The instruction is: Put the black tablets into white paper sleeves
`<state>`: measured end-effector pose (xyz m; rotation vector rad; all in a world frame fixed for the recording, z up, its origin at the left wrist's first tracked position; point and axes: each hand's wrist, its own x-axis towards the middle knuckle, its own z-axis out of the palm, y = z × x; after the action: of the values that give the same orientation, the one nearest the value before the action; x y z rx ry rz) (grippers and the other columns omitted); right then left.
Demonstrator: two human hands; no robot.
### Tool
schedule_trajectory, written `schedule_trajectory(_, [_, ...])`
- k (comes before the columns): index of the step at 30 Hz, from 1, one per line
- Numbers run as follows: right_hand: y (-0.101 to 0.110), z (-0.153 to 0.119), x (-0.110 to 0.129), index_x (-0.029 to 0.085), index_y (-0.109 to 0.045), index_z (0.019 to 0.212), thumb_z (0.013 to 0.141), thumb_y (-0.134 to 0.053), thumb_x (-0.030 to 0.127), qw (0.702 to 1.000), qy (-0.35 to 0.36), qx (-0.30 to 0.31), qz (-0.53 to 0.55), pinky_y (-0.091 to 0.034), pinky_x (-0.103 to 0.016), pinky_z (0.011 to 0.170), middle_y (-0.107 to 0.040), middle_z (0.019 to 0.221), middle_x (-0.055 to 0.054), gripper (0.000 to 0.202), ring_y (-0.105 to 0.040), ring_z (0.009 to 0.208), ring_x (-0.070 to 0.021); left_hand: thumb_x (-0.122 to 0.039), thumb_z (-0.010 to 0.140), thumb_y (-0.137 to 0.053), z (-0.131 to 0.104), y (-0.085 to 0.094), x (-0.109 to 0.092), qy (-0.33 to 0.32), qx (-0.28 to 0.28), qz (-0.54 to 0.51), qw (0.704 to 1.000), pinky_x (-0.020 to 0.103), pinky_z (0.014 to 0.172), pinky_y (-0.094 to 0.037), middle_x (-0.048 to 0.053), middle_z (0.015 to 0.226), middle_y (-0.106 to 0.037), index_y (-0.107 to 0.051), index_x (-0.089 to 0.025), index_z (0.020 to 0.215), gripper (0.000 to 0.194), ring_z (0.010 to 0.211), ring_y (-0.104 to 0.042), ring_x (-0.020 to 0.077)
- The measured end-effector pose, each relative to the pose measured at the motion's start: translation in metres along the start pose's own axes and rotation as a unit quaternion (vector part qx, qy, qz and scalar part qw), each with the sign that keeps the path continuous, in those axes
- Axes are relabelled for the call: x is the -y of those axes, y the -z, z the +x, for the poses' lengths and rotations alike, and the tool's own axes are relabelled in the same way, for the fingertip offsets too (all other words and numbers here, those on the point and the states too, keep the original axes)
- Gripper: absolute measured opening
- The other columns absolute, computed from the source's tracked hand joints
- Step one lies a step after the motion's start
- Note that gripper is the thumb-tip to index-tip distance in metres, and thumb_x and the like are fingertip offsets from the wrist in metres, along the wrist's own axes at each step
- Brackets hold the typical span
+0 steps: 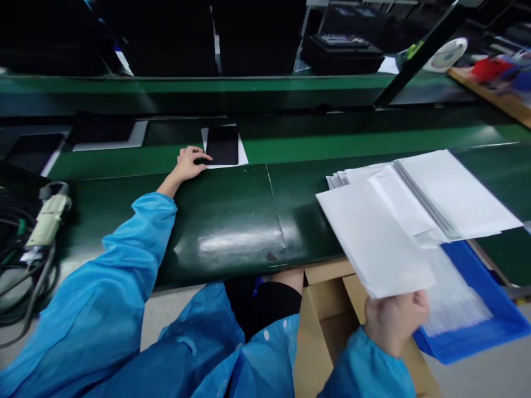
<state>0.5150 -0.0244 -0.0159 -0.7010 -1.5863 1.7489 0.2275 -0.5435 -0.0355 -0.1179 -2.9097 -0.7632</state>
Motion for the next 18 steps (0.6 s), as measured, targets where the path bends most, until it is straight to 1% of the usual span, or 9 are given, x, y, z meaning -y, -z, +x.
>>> schedule_trajectory(2, [-0.003, 0.027, 0.011, 0.029, -0.068, 0.089, 0.076, -0.081, 0.043, 0.997, 0.055, -0.045, -0.013, -0.062, -0.038, 0.057, -0.07, 0.087, -0.003, 0.023, -0.07, 0.081, -0.0249, -0.022, 0.081, -0.07, 0.007, -0.004, -0.001, 0.0, 0.008, -0.01, 1.0, 0.067, 0.114, -0.036, 0.012, 0.131, -0.056, -0.081, -0.027, 0.109, 0.031, 0.13, -0.045, 0.0405])
schedule_trajectory(3, [-0.005, 0.039, 0.015, 0.028, -0.065, 0.081, 0.075, -0.081, 0.04, 0.995, 0.069, -0.067, -0.022, -0.057, -0.035, 0.051, -0.066, 0.078, -0.002, 0.021, -0.066, 0.07, -0.0215, -0.024, 0.081, -0.072, 0.01, -0.005, -0.001, -0.005, 0.01, -0.018, 1.0, 0.067, 0.113, -0.036, 0.012, 0.131, -0.056, -0.082, -0.027, 0.107, 0.028, 0.13, -0.045, 0.0412])
schedule_trajectory(5, [-0.011, 0.059, 0.023, 0.027, -0.058, 0.072, 0.075, -0.079, 0.033, 0.994, 0.042, -0.088, -0.039, -0.04, -0.027, 0.039, -0.056, 0.065, 0.002, 0.022, -0.05, 0.052, -0.0136, -0.029, 0.082, -0.074, 0.015, -0.008, 0.002, -0.017, 0.007, -0.032, 0.999, 0.068, 0.111, -0.038, 0.013, 0.129, -0.055, -0.082, -0.027, 0.104, 0.024, 0.129, -0.044, 0.0423])
schedule_trajectory(7, [-0.016, 0.073, 0.027, 0.026, -0.054, 0.068, 0.074, -0.076, 0.025, 0.995, -0.006, -0.091, -0.045, -0.024, -0.024, 0.035, -0.049, 0.058, 0.005, 0.023, -0.035, 0.044, -0.0085, -0.033, 0.083, -0.074, 0.018, -0.011, 0.005, -0.032, 0.003, -0.039, 0.999, 0.067, 0.109, -0.04, 0.014, 0.127, -0.055, -0.082, -0.026, 0.101, 0.02, 0.128, -0.044, 0.0428])
schedule_trajectory(10, [-0.021, 0.08, 0.027, 0.026, -0.052, 0.068, 0.072, -0.073, 0.019, 0.994, -0.022, -0.096, -0.037, -0.017, -0.024, 0.035, -0.043, 0.055, 0.008, 0.023, -0.028, 0.041, -0.0062, -0.035, 0.087, -0.073, 0.019, -0.015, 0.003, -0.067, 0.001, -0.036, 0.997, 0.064, 0.109, -0.041, 0.014, 0.126, -0.056, -0.081, -0.024, 0.099, 0.018, 0.128, -0.044, 0.0412])
schedule_trajectory(12, [-0.025, 0.074, 0.022, 0.027, -0.052, 0.073, 0.073, -0.069, 0.02, 0.993, 0.012, -0.117, -0.024, -0.02, -0.024, 0.036, -0.046, 0.06, 0.006, 0.018, -0.034, 0.042, -0.0078, -0.034, 0.09, -0.071, 0.019, -0.017, -0.001, -0.092, 0.004, -0.028, 0.995, 0.062, 0.11, -0.041, 0.014, 0.127, -0.058, -0.081, -0.023, 0.1, 0.018, 0.129, -0.044, 0.0396])
schedule_trajectory(14, [-0.03, 0.056, 0.014, 0.029, -0.048, 0.083, 0.076, -0.062, 0.023, 0.986, 0.063, -0.153, -0.008, -0.022, -0.025, 0.035, -0.049, 0.066, 0.006, 0.017, -0.037, 0.043, -0.01, -0.033, 0.093, -0.07, 0.021, -0.019, -0.004, -0.117, 0.013, -0.022, 0.993, 0.061, 0.112, -0.04, 0.014, 0.128, -0.058, -0.081, -0.023, 0.102, 0.018, 0.131, -0.044, 0.0381])
schedule_trajectory(17, [-0.046, 0.014, -0.004, 0.032, -0.04, 0.091, 0.079, -0.059, 0.029, 0.968, 0.154, -0.2, 0.01, -0.022, -0.026, 0.034, -0.048, 0.067, 0.008, 0.022, -0.035, 0.04, -0.0119, -0.035, 0.095, -0.07, 0.024, -0.019, -0.005, -0.155, 0.036, -0.02, 0.987, 0.057, 0.112, -0.041, 0.012, 0.128, -0.061, -0.082, -0.025, 0.105, 0.018, 0.131, -0.046, 0.0356])
schedule_trajectory(18, [-0.055, -0.002, -0.01, 0.032, -0.041, 0.092, 0.08, -0.062, 0.031, 0.964, 0.185, -0.189, 0.004, -0.024, -0.026, 0.033, -0.05, 0.066, 0.009, 0.024, -0.037, 0.04, -0.0123, -0.035, 0.095, -0.07, 0.026, -0.018, -0.005, -0.166, 0.044, -0.018, 0.985, 0.056, 0.112, -0.041, 0.011, 0.127, -0.063, -0.083, -0.026, 0.106, 0.019, 0.129, -0.047, 0.0347])
